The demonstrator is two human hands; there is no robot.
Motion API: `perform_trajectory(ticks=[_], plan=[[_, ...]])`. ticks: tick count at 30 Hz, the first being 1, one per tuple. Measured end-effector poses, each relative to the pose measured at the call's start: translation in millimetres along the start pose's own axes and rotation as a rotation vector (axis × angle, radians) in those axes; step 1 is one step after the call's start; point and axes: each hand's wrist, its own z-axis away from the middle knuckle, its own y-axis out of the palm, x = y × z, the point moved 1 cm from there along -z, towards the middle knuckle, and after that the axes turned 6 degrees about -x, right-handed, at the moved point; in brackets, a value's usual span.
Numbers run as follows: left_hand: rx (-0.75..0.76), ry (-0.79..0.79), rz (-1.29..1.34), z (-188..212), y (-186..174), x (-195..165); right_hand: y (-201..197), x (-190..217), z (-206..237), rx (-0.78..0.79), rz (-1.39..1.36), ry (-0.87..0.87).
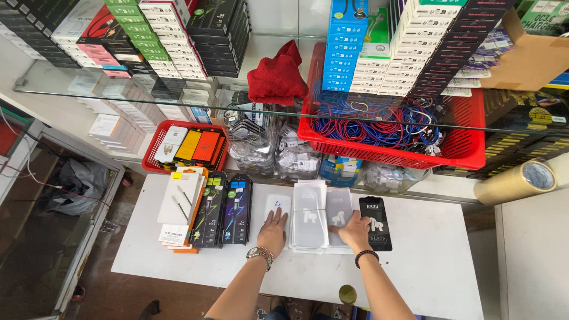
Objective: The person wipes packaged phone accessory boxes with a red cloth, then stacks clear phone cases and black phone cases into piles on the counter, arranging them one at a time.
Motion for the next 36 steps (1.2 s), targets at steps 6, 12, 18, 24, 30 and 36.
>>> perform_trajectory(ticks=[6, 12, 18, 24, 30, 36], plan=[[0.053, -0.048, 0.027, 2, -11, 8, 4, 8, 9, -0.006, -0.171, 0.107], [0.028, -0.111, 0.173, -12, -24, 13, -3, -5, 0, 0.301, -0.613, 0.135], [-0.441, -0.173, 0.666, -29, -54, -38, -44, 3, 12, -0.036, -0.346, -0.148], [0.210, -0.353, 1.693, -37, -67, -110, -59, 74, 100, -0.397, -0.055, -0.753], [0.375, -0.416, 1.911, -22, -88, -66, -91, 82, 110, -0.187, -0.346, -0.679], [0.284, -0.396, 1.880, -8, -100, -69, -66, 76, 99, 0.323, -0.754, -0.291]])
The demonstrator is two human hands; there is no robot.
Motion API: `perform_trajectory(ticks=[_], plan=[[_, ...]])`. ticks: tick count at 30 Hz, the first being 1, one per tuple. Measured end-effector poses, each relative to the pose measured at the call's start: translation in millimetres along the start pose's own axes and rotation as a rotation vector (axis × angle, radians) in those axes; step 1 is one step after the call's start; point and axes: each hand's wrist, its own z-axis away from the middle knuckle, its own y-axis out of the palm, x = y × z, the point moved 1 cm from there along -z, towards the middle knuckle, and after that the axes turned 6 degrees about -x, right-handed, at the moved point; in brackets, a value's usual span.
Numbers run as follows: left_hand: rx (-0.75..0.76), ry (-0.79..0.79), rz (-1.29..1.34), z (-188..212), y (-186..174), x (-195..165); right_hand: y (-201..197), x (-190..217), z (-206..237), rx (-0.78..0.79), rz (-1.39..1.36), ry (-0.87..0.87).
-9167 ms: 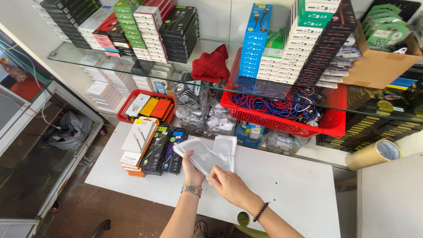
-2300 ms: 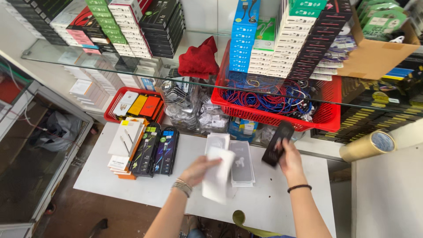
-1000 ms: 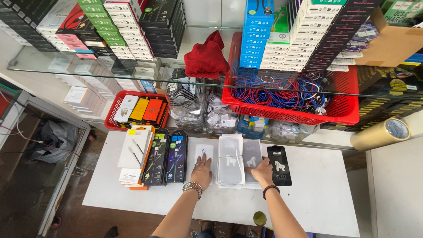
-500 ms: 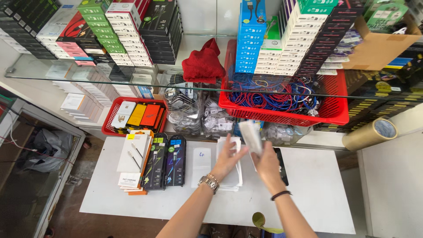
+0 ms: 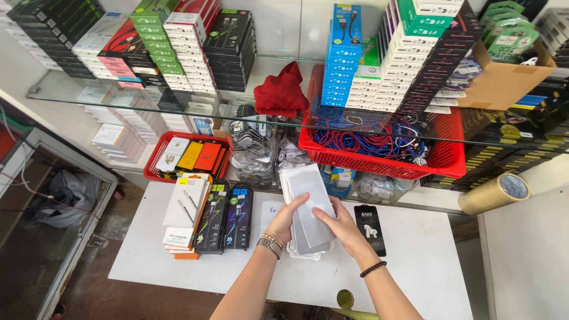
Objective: The person wipes packaged phone accessory boxes with a red cloth, then stacks clear phone cases and black phone cases into piles on the counter, arranging them one at a time.
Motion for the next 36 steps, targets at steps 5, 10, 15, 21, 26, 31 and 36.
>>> perform_trajectory(ticks=[5, 10, 15, 21, 26, 31, 36], plan=[[-0.162, 0.183, -0.198, -10, -9, 2, 12, -27, -3, 0.169, -0.210, 0.057], [-0.475, 0.422, -0.688, -29, -31, 11, -2, -51, -16, -0.062, -0.140, -0.029], [-0.548, 0.219, -0.496, -29, -51, 22, -3, -74, -25, -0.109, -0.123, -0.015], [-0.497, 0.278, -0.754, -26, -49, 39, 28, -93, -27, -0.448, 0.533, -0.168], [-0.601, 0.322, -0.834, -22, -49, 32, 2, -89, -34, -0.373, 0.242, 0.061], [-0.284, 0.550, -0.484, -29, -30, 6, -11, -61, -30, -0.281, 0.051, -0.263], [0.016, 0.265, -0.056, -43, -12, -18, 7, -43, -5, 0.048, -0.221, -0.027]])
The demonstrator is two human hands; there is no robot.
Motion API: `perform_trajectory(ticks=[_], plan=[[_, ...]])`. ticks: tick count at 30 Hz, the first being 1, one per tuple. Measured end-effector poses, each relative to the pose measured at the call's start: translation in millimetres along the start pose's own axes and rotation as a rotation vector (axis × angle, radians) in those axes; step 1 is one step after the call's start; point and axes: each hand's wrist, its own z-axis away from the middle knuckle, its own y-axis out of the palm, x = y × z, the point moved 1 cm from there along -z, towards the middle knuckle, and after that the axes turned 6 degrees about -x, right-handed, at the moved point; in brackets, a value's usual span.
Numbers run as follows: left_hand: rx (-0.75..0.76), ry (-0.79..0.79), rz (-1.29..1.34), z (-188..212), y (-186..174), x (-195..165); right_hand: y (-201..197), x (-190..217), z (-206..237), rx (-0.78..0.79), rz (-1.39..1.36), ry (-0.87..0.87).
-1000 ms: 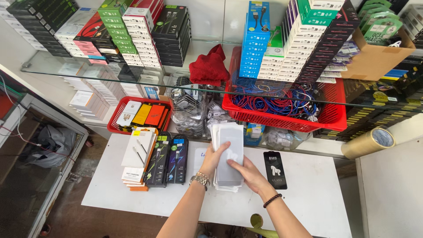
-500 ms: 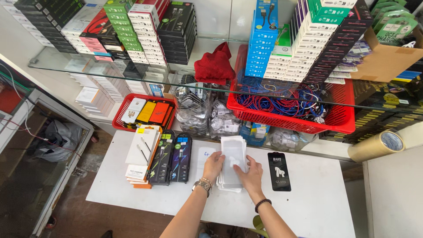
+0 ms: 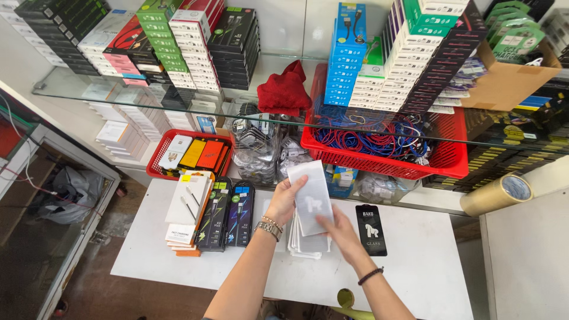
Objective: The person wipes packaged phone accessory boxes with a red cloth, then stacks clear phone cases and black phone cases into piles on the counter, arranging them one at a time.
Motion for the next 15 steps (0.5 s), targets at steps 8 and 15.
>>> perform_trajectory(ticks=[8, 15], plan=[[-0.010, 0.037, -0.331, 38, 31, 5, -9, 23, 10, -0.078, 0.075, -0.134], [0.112, 0.044, -0.735, 62, 52, 8, -66, 37, -46, -0.166, 0.146, -0.176]])
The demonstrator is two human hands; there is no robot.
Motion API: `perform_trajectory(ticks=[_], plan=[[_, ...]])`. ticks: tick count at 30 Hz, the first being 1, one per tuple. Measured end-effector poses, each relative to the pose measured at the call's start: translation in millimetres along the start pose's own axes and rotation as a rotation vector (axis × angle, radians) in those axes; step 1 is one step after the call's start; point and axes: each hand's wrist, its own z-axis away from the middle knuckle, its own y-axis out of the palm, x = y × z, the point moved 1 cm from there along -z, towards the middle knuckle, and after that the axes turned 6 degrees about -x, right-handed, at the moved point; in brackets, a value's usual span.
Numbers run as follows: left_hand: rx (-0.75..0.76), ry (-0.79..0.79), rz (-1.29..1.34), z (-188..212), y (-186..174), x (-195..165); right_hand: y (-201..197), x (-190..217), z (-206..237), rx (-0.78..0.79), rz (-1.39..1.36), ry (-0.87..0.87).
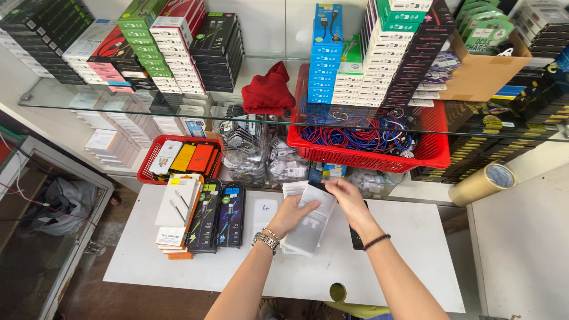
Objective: The person wipes packaged phone accessory boxes with a red cloth, then stacks clear phone cases and black phone cases into piles on the counter, arranging them one at a time.
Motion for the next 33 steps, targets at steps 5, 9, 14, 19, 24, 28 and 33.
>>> perform_trajectory(ticks=[5, 9, 14, 19, 24, 28, 33], plan=[[-0.048, 0.079, -0.067, 5, 12, 1, -19, 35, -42, -0.168, -0.241, -0.087], [-0.134, 0.038, 0.034, 4, 19, 8, -13, 21, -21, -0.023, -0.559, 0.122], [-0.194, 0.020, -0.331, -6, 24, 33, -41, -35, -8, -0.110, -0.523, 0.192], [-0.682, 0.019, -0.318, -11, -20, 70, -88, -78, -5, -0.236, 0.551, 0.121], [-0.988, -0.228, -0.347, -7, -59, 99, -79, -102, 8, -0.379, 1.064, 0.133], [-0.927, -0.194, -0.541, -2, -81, 109, -45, -105, 16, -0.424, 1.029, 0.153], [-0.721, -0.293, -0.790, -9, -91, 118, 3, -116, 27, -0.450, 0.981, 0.013]])
